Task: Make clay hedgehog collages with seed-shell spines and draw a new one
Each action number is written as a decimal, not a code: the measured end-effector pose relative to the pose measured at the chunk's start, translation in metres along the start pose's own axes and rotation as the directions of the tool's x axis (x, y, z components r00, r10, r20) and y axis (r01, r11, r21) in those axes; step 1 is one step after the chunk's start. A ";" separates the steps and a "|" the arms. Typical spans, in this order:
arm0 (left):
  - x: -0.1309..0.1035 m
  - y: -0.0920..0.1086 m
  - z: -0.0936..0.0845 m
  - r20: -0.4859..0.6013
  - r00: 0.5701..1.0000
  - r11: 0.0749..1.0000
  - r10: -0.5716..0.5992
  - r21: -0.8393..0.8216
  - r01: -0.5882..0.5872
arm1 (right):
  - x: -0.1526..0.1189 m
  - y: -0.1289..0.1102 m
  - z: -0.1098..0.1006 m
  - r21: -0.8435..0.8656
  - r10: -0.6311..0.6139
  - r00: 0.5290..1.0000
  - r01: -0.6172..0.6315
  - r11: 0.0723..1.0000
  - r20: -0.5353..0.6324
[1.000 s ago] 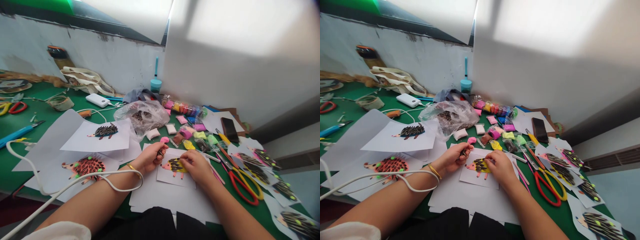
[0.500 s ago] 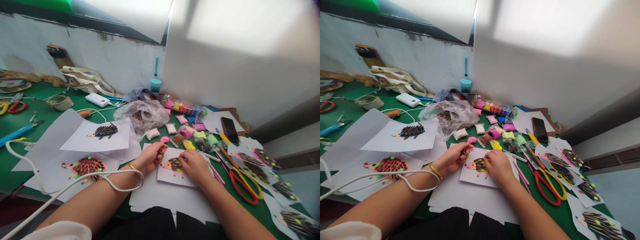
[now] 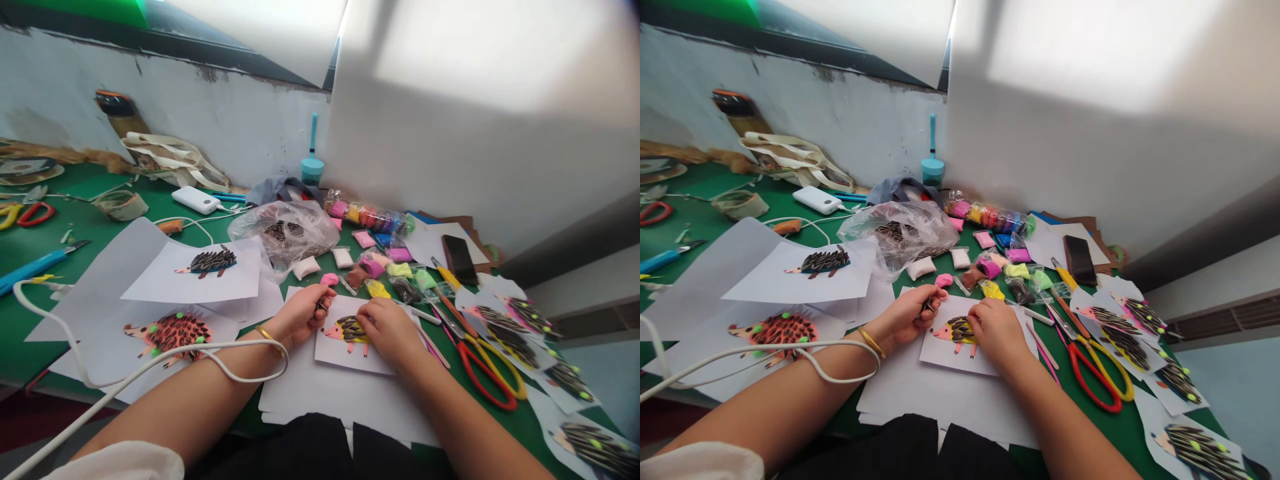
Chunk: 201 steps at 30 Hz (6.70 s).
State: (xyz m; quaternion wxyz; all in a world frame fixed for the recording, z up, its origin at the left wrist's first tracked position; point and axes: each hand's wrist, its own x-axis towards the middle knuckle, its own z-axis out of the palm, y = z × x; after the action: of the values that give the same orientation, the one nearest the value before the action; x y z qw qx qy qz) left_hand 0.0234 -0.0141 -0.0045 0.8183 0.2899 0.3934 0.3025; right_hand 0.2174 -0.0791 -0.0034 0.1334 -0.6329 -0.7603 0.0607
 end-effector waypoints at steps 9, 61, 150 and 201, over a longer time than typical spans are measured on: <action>-0.003 0.000 0.000 -0.006 1.000 1.000 0.027 -0.011 -0.027 | -0.007 0.010 0.002 0.143 -0.019 0.999 0.022 0.990 -0.027; -0.011 0.001 0.001 0.122 0.991 0.986 -0.049 -0.151 0.067 | -0.013 0.010 -0.014 0.140 -0.084 0.981 0.109 0.984 -0.175; -0.004 0.004 -0.024 0.332 0.895 -0.230 0.299 0.935 -0.270 | -0.018 0.008 0.014 0.045 -0.205 0.971 0.212 0.976 -0.123; -0.004 -0.001 -0.002 0.004 0.989 0.906 0.147 0.401 -0.136 | -0.034 0.006 0.004 0.369 0.138 0.990 -0.133 0.920 0.013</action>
State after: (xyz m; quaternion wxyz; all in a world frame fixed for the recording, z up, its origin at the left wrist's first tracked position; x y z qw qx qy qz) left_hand 0.0203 -0.0173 -0.0041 0.7126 0.4748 0.4354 0.2780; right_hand 0.2276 -0.1112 -0.0131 0.2503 -0.6479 -0.6889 0.2075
